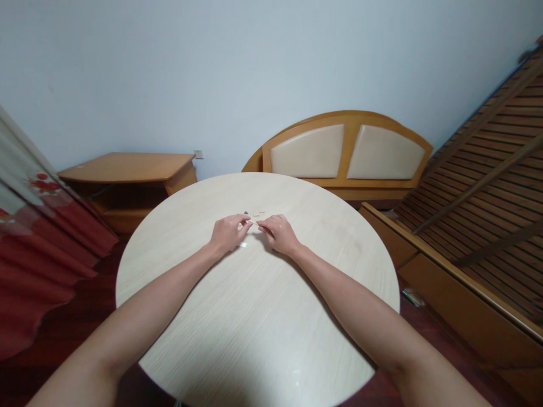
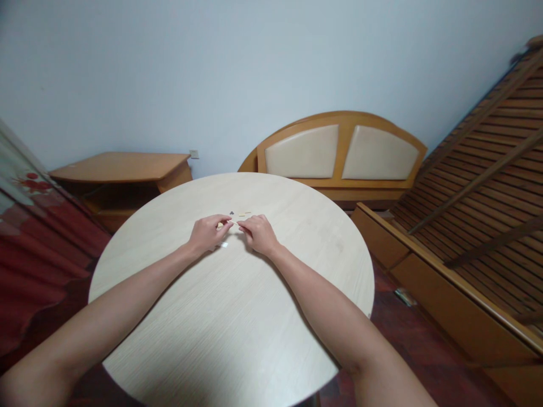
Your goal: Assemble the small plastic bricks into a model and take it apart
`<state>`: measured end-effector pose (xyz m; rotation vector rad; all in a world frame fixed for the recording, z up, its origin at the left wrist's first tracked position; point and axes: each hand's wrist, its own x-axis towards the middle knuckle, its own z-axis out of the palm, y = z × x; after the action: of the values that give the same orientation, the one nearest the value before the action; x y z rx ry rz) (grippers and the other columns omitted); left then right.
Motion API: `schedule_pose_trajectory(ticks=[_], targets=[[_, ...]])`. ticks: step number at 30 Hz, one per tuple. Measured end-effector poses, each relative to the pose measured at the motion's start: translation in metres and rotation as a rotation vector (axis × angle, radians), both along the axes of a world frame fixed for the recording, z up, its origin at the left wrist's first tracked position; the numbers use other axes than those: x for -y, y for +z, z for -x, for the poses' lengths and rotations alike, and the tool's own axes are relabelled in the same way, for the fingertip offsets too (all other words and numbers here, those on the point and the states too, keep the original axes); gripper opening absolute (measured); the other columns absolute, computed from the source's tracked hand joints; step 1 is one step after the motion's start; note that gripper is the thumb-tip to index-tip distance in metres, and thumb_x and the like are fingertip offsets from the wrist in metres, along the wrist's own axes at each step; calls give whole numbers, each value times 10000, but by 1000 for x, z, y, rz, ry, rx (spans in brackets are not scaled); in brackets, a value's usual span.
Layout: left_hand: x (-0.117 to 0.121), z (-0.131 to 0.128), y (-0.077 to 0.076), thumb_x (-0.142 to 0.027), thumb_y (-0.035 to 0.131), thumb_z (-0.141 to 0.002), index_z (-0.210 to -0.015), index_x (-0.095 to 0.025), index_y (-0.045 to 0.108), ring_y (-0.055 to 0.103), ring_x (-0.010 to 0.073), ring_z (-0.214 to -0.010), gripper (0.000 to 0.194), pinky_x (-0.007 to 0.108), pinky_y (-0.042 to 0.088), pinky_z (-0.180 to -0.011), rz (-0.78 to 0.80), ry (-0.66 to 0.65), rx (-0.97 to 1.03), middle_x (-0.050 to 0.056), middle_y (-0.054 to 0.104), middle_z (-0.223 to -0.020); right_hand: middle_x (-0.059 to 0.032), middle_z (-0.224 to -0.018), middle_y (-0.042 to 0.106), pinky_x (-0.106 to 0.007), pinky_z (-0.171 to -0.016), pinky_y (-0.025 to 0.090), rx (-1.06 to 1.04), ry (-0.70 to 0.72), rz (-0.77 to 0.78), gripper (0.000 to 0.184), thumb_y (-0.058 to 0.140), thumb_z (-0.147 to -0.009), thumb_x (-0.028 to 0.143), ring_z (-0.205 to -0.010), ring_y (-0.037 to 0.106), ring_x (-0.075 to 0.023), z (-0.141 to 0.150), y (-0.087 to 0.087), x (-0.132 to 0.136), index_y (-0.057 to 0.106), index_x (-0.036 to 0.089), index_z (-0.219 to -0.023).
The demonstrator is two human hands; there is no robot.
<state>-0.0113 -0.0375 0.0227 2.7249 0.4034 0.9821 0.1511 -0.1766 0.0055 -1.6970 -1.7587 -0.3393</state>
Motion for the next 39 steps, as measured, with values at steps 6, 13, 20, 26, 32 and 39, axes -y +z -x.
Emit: schedule_pose_trajectory(ticks=[6,13,20,26,32,39], targets=[[-4,-3,-5,-327,644,-952,-1103,-207,769,730,209,-855,230,327,555,-814,74,1,55,69,796,-1021,-75,-918,772,-358,-833,401,3,21,11,219,599,-965,187,-872,653,-219,2,1,1,753,214,-1118],[-4,-5,-8,-301,652,-937,-1262,-188,704,659,160,-737,348,298,539,-782,175,-80,62,65,780,-1034,-63,-880,770,-351,-850,400,-50,-4,-53,155,647,-980,298,-847,658,-206,3,0,0,772,206,-972],[-2,-4,-9,-395,711,-906,-1339,-193,643,589,143,-674,483,298,521,-746,163,-135,66,71,751,-1095,-62,-876,768,-347,-830,394,-28,-23,-46,149,639,-978,271,-828,649,-207,1,-3,-2,777,214,-981],[-1,-4,-9,-416,698,-917,-1321,-203,652,619,153,-718,459,302,523,-755,160,-123,83,77,746,-1095,-62,-875,768,-350,-831,397,-19,-4,-30,179,594,-994,248,-830,651,-207,3,-1,0,770,216,-993],[0,-3,-6,-415,701,-909,-1336,-192,642,622,150,-714,485,302,525,-764,160,-137,65,77,743,-1106,-71,-907,775,-362,-849,403,-23,2,-17,196,581,-973,198,-864,654,-216,5,1,1,767,211,-1034],[-1,-5,-6,-393,719,-893,-1332,-191,636,666,191,-845,490,339,518,-848,133,-135,42,80,740,-1112,-74,-927,774,-364,-853,400,-28,15,-11,209,580,-962,175,-880,660,-219,5,1,1,761,209,-1061]])
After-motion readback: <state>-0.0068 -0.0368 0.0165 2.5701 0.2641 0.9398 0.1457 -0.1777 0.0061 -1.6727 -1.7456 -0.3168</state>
